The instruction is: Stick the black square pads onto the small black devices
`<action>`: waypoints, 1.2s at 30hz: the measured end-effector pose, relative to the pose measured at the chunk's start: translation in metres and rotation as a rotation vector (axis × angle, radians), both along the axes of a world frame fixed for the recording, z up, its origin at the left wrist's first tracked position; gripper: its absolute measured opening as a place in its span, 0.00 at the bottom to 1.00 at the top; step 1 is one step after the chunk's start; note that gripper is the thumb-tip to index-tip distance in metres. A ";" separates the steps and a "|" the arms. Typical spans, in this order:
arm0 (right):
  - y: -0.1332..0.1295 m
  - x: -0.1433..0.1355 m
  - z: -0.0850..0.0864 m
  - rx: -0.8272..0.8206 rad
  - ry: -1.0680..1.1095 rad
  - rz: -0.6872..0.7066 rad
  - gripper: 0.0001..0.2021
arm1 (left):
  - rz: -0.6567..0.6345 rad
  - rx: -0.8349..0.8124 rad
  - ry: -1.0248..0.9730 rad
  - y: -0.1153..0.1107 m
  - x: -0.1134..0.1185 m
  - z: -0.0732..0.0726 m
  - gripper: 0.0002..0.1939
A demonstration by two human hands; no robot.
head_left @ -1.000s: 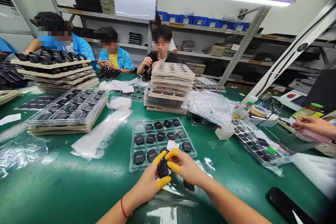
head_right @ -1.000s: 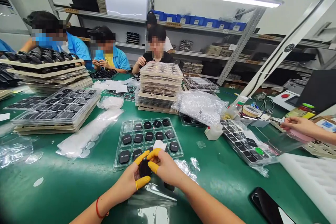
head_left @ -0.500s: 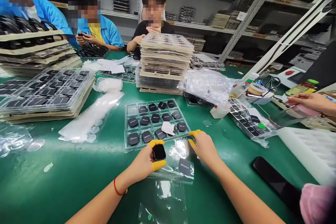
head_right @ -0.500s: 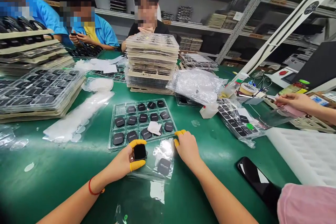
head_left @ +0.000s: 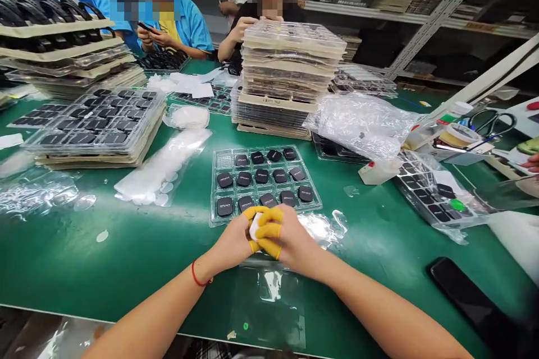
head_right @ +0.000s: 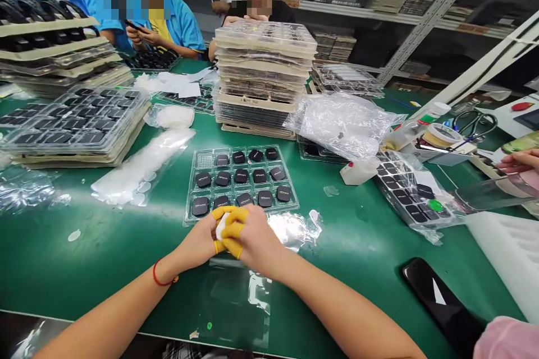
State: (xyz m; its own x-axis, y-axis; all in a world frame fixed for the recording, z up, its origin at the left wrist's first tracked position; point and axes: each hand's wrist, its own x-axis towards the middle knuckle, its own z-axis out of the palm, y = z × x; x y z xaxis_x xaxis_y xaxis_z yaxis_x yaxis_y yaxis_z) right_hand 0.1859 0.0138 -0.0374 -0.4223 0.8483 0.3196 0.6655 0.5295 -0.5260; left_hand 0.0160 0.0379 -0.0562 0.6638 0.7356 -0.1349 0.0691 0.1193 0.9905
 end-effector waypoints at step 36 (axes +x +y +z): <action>0.002 0.051 0.041 -0.368 0.064 -0.164 0.11 | 0.279 -0.890 -0.402 0.011 -0.018 0.011 0.22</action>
State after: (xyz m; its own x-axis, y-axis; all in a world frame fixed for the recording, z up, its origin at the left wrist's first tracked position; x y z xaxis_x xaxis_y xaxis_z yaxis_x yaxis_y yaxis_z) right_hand 0.2368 0.0160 0.0033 -0.2612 0.9653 0.0036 0.6853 0.1881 -0.7036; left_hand -0.0022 0.0489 -0.0450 0.6004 0.6131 -0.5135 -0.3932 0.7854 0.4780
